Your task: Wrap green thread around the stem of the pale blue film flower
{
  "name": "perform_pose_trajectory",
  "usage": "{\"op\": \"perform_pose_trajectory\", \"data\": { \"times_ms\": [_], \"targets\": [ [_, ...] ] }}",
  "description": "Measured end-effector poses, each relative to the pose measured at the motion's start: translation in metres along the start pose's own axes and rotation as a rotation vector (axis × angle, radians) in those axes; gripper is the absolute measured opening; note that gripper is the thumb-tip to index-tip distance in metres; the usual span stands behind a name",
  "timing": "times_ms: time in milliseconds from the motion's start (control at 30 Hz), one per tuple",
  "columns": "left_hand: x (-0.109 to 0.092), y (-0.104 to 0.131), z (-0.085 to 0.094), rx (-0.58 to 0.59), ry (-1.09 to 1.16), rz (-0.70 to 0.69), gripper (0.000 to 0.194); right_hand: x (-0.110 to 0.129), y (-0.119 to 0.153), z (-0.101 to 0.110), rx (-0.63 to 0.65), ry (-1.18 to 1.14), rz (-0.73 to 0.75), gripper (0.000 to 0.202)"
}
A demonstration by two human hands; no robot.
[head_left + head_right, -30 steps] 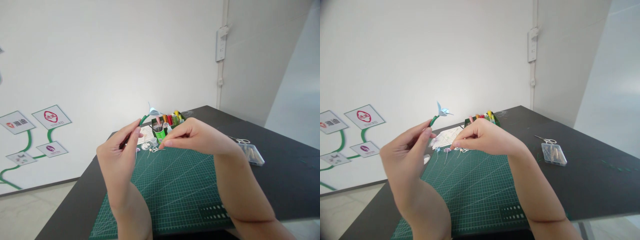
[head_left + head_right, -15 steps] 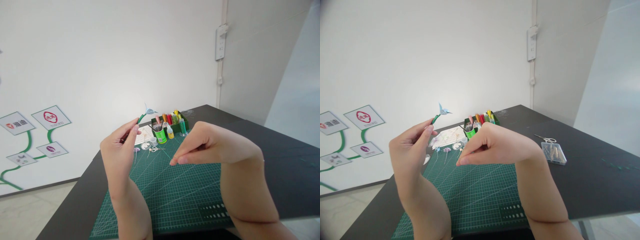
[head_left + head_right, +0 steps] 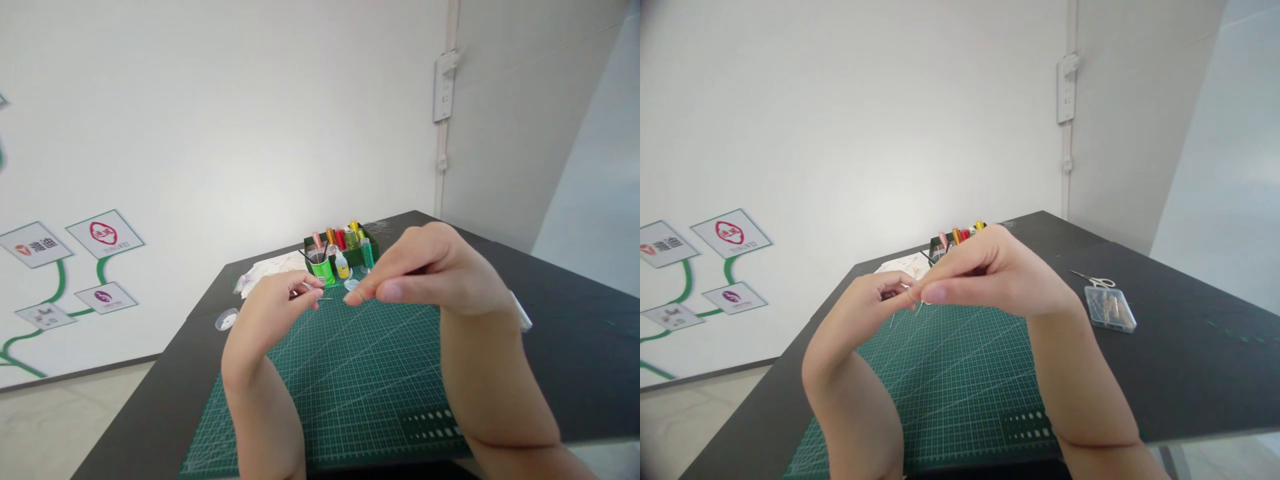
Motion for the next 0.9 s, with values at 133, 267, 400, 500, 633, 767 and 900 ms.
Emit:
{"op": "perform_pose_trajectory", "data": {
  "times_ms": [133,267,400,500,633,767,900],
  "targets": [
    [-0.012,0.014,-0.005,0.061,-0.032,-0.051,0.014,-0.010,-0.004,0.005,-0.243,-0.058,-0.037,0.023],
    [-0.021,0.030,-0.006,0.113,-0.030,-0.083,0.012,-0.017,-0.005,0.007,-0.376,-0.025,-0.065,0.025],
    [-0.026,0.039,-0.005,0.099,-0.073,-0.150,0.012,-0.016,-0.007,0.003,-0.398,0.019,-0.077,0.021],
    [-0.027,0.044,-0.004,0.089,-0.080,-0.191,0.012,-0.014,-0.008,0.002,-0.433,0.051,-0.105,0.019],
    [-0.030,0.052,-0.002,0.051,-0.112,-0.254,0.013,-0.015,-0.010,-0.001,-0.458,0.076,-0.137,0.015],
    [-0.037,0.060,0.002,-0.023,-0.149,-0.329,0.011,-0.021,-0.014,-0.003,-0.458,0.117,-0.163,0.016],
    [-0.040,0.066,0.007,-0.093,-0.171,-0.351,0.011,-0.028,-0.020,-0.004,-0.440,0.114,-0.171,0.017]
  ]
}}
Point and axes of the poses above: each hand's wrist, its own y-axis away from the middle knuckle, its own z-axis out of the back of the hand, x = y × z, the point moved 4 cm from there along -y, towards the middle knuckle, and after that the axes turned 3 degrees about y, right-handed, at the moved point
